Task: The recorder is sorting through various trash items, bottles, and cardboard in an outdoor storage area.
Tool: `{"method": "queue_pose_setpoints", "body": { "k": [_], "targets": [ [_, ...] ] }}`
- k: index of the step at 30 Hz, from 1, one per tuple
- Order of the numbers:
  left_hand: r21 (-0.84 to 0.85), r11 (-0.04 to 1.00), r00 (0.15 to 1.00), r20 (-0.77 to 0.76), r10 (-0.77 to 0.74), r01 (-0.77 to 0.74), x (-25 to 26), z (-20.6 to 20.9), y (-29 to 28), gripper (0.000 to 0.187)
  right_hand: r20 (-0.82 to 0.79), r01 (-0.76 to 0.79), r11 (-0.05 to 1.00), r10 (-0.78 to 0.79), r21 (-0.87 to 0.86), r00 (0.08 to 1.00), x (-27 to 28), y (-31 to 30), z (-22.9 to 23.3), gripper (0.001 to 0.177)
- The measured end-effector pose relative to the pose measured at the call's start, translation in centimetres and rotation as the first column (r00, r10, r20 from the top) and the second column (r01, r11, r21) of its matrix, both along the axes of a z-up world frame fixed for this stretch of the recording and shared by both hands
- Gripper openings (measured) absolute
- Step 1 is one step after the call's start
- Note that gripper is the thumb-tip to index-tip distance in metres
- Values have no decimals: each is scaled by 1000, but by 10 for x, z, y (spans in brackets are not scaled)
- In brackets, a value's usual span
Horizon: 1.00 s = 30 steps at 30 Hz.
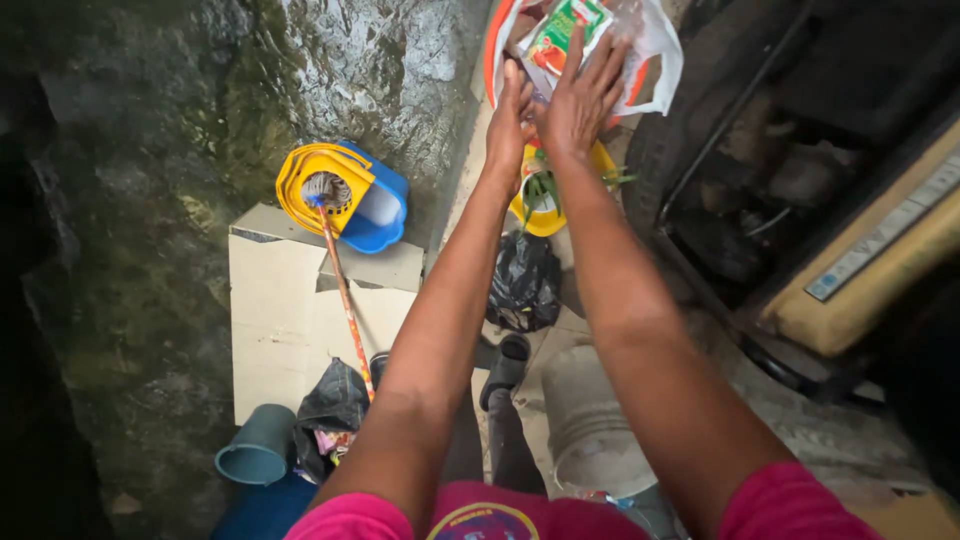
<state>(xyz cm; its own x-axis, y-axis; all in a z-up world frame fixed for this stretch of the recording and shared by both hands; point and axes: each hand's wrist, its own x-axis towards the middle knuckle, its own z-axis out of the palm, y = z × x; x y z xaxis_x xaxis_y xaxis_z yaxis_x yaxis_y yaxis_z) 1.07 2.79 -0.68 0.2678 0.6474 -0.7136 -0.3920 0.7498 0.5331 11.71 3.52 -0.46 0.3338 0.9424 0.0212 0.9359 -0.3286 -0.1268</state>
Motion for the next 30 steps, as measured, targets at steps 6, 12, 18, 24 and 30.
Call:
{"method": "queue_pose_setpoints", "body": {
  "k": [6, 12, 18, 24, 30],
  "targets": [
    [42, 998, 997, -62, -40, 43, -29, -8, -5, 106, 23, -146, 989, 146, -6, 989, 26, 0, -38, 97],
    [31, 999, 999, -48, -14, 15, -45, 8, -21, 102, -173, -224, 959, 254, 175, 952, 45, -25, -29, 43],
    [24, 994, 992, -75, -102, 104, -23, -2, -18, 99, -380, 39, 979, 41, 201, 924, 49, -33, -14, 24],
    [6, 976, 966, -137, -217, 220, 27, -14, 9, 93, -541, 411, 846, -181, 340, 821, 74, -53, -56, 44],
    [62, 961, 798, -573, -187, 269, 80, -89, 36, 86, -389, 194, 975, -137, 111, 911, 71, -63, -53, 75]
  ]
}}
